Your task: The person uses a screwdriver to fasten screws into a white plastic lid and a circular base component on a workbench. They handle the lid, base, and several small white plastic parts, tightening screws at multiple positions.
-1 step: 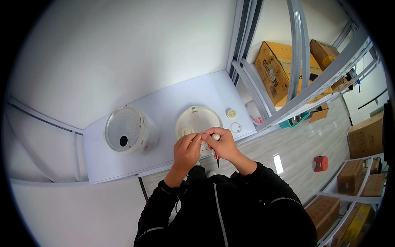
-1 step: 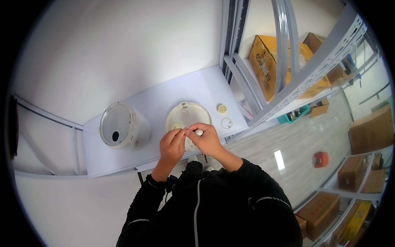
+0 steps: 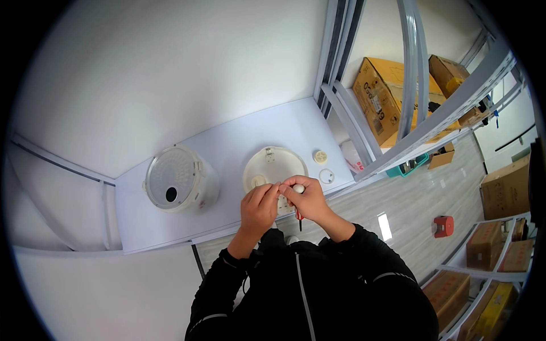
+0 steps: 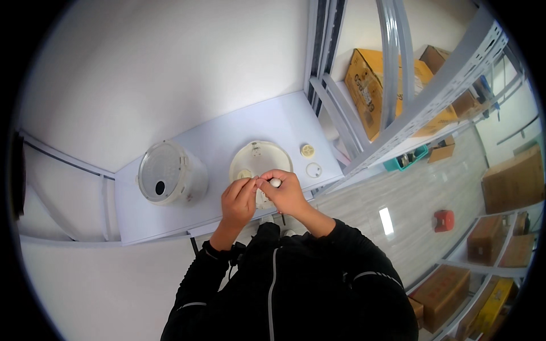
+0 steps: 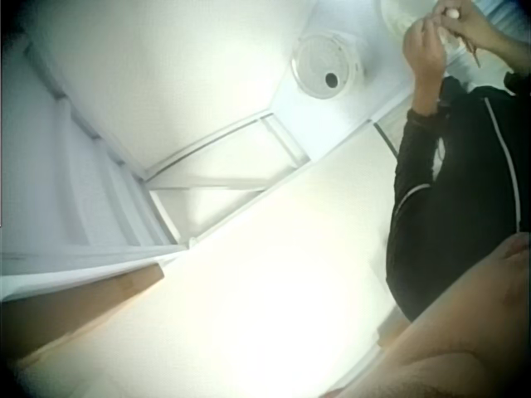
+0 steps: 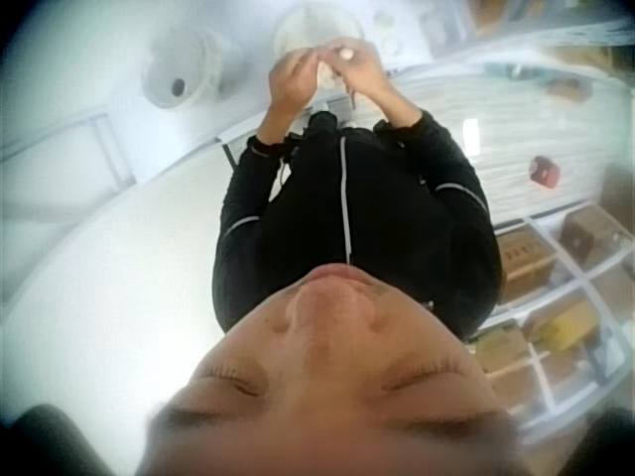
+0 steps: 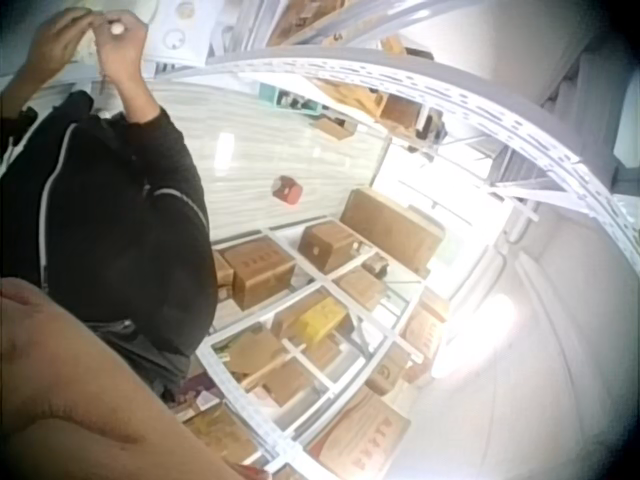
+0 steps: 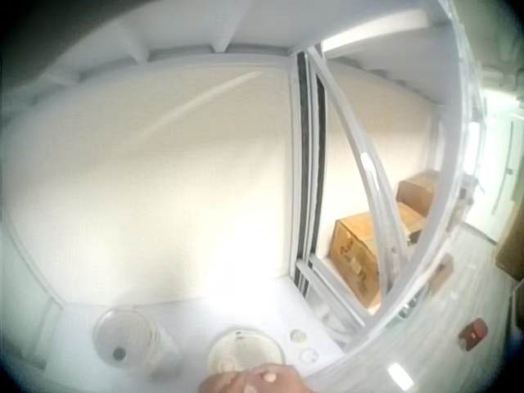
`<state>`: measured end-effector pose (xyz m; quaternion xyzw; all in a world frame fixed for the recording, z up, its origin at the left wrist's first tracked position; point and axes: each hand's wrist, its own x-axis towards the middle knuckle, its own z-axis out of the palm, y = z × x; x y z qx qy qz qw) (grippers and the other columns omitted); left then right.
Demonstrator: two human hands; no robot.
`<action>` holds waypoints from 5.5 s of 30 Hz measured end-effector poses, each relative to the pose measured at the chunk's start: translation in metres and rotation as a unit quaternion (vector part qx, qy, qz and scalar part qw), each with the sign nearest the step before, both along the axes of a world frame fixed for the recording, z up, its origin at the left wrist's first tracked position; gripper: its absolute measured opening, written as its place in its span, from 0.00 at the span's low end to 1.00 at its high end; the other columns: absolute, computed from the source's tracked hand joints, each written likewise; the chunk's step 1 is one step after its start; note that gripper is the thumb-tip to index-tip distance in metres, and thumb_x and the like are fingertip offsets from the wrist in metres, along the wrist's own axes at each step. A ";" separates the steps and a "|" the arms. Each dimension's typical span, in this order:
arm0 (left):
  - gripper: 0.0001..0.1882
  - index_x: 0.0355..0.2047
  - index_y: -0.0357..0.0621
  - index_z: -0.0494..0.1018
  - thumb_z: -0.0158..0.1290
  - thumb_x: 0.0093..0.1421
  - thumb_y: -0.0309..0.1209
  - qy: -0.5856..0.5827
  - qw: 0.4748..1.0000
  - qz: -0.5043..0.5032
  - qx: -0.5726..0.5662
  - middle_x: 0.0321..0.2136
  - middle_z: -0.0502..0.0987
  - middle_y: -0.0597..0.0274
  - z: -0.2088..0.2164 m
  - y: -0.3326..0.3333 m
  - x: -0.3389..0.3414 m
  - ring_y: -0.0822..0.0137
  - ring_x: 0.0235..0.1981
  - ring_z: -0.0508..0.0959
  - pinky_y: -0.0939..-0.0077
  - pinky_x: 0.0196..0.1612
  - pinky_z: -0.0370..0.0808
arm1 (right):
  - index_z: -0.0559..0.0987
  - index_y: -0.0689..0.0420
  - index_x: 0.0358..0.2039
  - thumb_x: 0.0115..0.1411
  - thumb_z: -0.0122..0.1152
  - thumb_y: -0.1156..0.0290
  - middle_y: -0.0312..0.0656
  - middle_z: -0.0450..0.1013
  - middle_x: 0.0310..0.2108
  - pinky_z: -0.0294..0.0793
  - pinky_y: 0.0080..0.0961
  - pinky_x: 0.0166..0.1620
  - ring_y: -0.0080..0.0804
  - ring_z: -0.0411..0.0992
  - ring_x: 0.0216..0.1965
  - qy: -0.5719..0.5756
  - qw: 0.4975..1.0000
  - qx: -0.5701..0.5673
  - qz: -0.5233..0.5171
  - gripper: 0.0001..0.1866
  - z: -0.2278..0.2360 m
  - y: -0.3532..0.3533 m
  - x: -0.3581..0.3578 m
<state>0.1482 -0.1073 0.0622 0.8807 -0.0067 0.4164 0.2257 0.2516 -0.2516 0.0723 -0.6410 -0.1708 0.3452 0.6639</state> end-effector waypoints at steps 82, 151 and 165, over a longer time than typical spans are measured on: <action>0.05 0.40 0.35 0.84 0.63 0.64 0.21 0.062 0.929 -0.037 -0.363 0.35 0.83 0.59 -0.002 0.001 -0.056 0.69 0.33 0.82 0.76 0.39 0.78 | 0.62 0.53 0.55 0.72 0.61 0.75 0.45 0.66 0.53 0.76 0.52 0.64 0.36 0.74 0.52 -0.209 0.916 0.337 -0.067 0.19 0.072 -0.035 -0.009; 0.14 0.37 0.50 0.83 0.69 0.53 0.41 0.262 0.951 0.119 -0.114 0.35 0.79 0.67 -0.098 -0.031 0.001 0.56 0.30 0.83 0.61 0.32 0.80 | 0.74 0.59 0.57 0.61 0.72 0.75 0.54 0.78 0.51 0.78 0.43 0.52 0.61 0.77 0.51 -0.474 0.871 -0.110 0.069 0.25 0.031 -0.041 0.008; 0.18 0.43 0.51 0.83 0.70 0.53 0.39 0.234 0.958 0.121 -0.113 0.40 0.80 0.70 -0.104 -0.032 0.003 0.58 0.31 0.84 0.62 0.33 0.80 | 0.74 0.60 0.54 0.61 0.73 0.75 0.55 0.79 0.46 0.78 0.40 0.50 0.59 0.79 0.48 -0.475 0.873 -0.104 0.024 0.22 0.018 -0.057 0.009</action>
